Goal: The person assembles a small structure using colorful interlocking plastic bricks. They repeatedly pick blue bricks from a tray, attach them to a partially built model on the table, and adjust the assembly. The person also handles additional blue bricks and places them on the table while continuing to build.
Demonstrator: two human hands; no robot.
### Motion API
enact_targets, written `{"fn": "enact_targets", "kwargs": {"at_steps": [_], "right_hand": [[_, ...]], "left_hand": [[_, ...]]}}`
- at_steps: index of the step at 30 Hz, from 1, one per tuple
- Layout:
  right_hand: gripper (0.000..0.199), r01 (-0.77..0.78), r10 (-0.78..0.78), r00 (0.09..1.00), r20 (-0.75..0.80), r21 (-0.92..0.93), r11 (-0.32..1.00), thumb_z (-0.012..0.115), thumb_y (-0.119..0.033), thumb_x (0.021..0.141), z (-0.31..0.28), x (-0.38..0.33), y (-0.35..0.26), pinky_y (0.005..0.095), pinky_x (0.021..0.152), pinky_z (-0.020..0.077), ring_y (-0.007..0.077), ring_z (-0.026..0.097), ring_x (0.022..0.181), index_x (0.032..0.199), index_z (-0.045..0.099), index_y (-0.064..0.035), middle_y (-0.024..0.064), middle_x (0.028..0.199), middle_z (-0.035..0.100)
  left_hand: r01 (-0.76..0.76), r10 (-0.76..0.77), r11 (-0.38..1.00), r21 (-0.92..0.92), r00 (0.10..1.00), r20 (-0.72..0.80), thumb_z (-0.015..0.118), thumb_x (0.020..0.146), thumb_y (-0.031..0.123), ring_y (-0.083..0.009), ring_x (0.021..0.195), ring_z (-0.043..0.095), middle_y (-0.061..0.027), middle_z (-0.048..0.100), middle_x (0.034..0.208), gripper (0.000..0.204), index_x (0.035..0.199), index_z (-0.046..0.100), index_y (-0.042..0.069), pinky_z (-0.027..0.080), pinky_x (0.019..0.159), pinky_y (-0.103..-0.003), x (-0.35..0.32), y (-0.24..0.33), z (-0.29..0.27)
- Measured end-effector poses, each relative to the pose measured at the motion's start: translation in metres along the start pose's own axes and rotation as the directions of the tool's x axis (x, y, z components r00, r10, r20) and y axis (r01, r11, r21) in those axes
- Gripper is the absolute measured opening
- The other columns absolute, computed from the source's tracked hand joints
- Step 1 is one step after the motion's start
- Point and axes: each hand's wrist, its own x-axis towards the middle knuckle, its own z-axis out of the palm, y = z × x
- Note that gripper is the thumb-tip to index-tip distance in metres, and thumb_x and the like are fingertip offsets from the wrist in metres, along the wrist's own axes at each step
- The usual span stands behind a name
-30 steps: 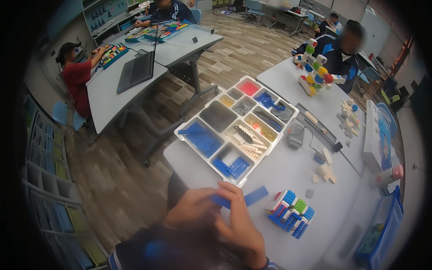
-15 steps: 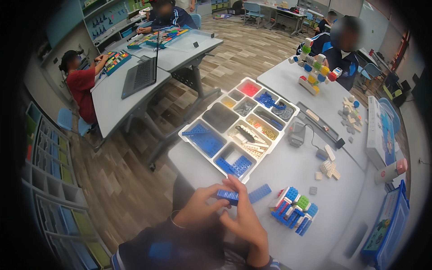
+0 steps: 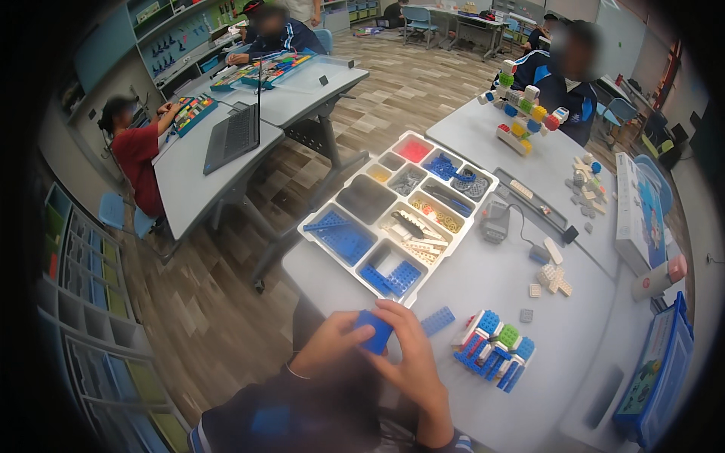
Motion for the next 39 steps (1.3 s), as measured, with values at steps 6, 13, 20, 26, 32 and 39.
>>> {"fn": "enact_targets", "kwargs": {"at_steps": [6,13,20,26,32,39], "right_hand": [[0.064,-0.047,0.048,0.999,0.017,-0.044,0.998,0.082,-0.004,0.076,0.001,0.0,-0.002,0.0424,0.102,0.0499,0.0383,0.06,0.123,0.135,0.057,-0.0028,0.0191,0.135,0.06],[0.096,-0.036,0.039,0.994,-0.103,0.025,0.999,0.081,-0.003,0.082,0.013,-0.002,0.008,0.0379,0.097,0.0516,0.029,0.062,0.121,0.16,0.026,-0.0036,0.02,0.144,0.055],[0.108,-0.084,0.094,0.983,-0.155,0.074,0.994,0.076,-0.001,0.087,0.016,-0.002,0.012,0.039,0.098,0.0512,0.0294,0.062,0.12,0.163,0.0,-0.0028,0.0228,0.15,0.048],[0.074,-0.075,0.045,0.988,-0.146,-0.211,0.975,0.073,-0.016,0.091,0.016,-0.002,0.018,0.0474,0.112,0.0401,0.0403,0.048,0.135,0.154,0.037,-0.0013,0.0224,0.149,0.046],[0.058,-0.009,-0.016,0.999,-0.052,-0.444,0.896,0.076,-0.014,0.087,0.015,-0.005,0.029,0.0517,0.113,0.0389,0.0447,0.042,0.137,0.14,0.055,-0.0037,0.023,0.145,0.047],[0.065,-0.092,0.074,0.996,-0.054,-0.522,0.848,0.077,-0.019,0.086,0.02,-0.01,0.033,0.0532,0.114,0.038,0.0475,0.038,0.14,0.144,0.051,-0.0037,0.0244,0.151,0.041]], "left_hand": [[-0.003,0.002,1.0,0.028,0.999,0.037,0.058,0.107,0.024,-0.0111,0.098,0.066,-0.0064,0.071,0.105,0.034,0.127,0.06,-0.003,0.053,0.088,-0.028,0.003,0.0,0.004],[-0.255,0.225,0.967,-0.028,0.896,-0.383,0.047,0.111,0.032,-0.0121,0.072,0.064,-0.0105,0.071,0.094,0.036,0.13,0.057,0.002,0.05,0.065,-0.025,0.012,0.014,0.009],[-0.555,0.666,0.719,0.419,0.377,-0.643,0.046,0.11,0.033,-0.0074,0.067,0.055,-0.0077,0.066,0.089,0.047,0.15,0.041,0.007,0.04,0.058,-0.022,0.032,0.035,0.007],[-0.242,0.547,0.784,0.572,0.705,-0.452,0.06,0.103,0.01,-0.0144,0.087,0.067,-0.0107,0.071,0.101,0.029,0.131,0.06,0.002,0.051,0.071,-0.028,0.049,0.02,0.011],[-0.154,0.559,0.624,0.766,0.773,-0.3,0.07,0.092,0.003,-0.0219,0.089,0.069,-0.015,0.071,0.11,0.033,0.125,0.066,0.002,0.052,0.078,-0.033,0.07,0.021,0.001],[-0.08,0.445,0.713,0.696,0.82,-0.361,0.075,0.086,0.002,-0.0305,0.091,0.07,-0.0192,0.071,0.112,0.049,0.134,0.063,0.004,0.054,0.079,-0.037,0.076,0.017,0.003]]}}
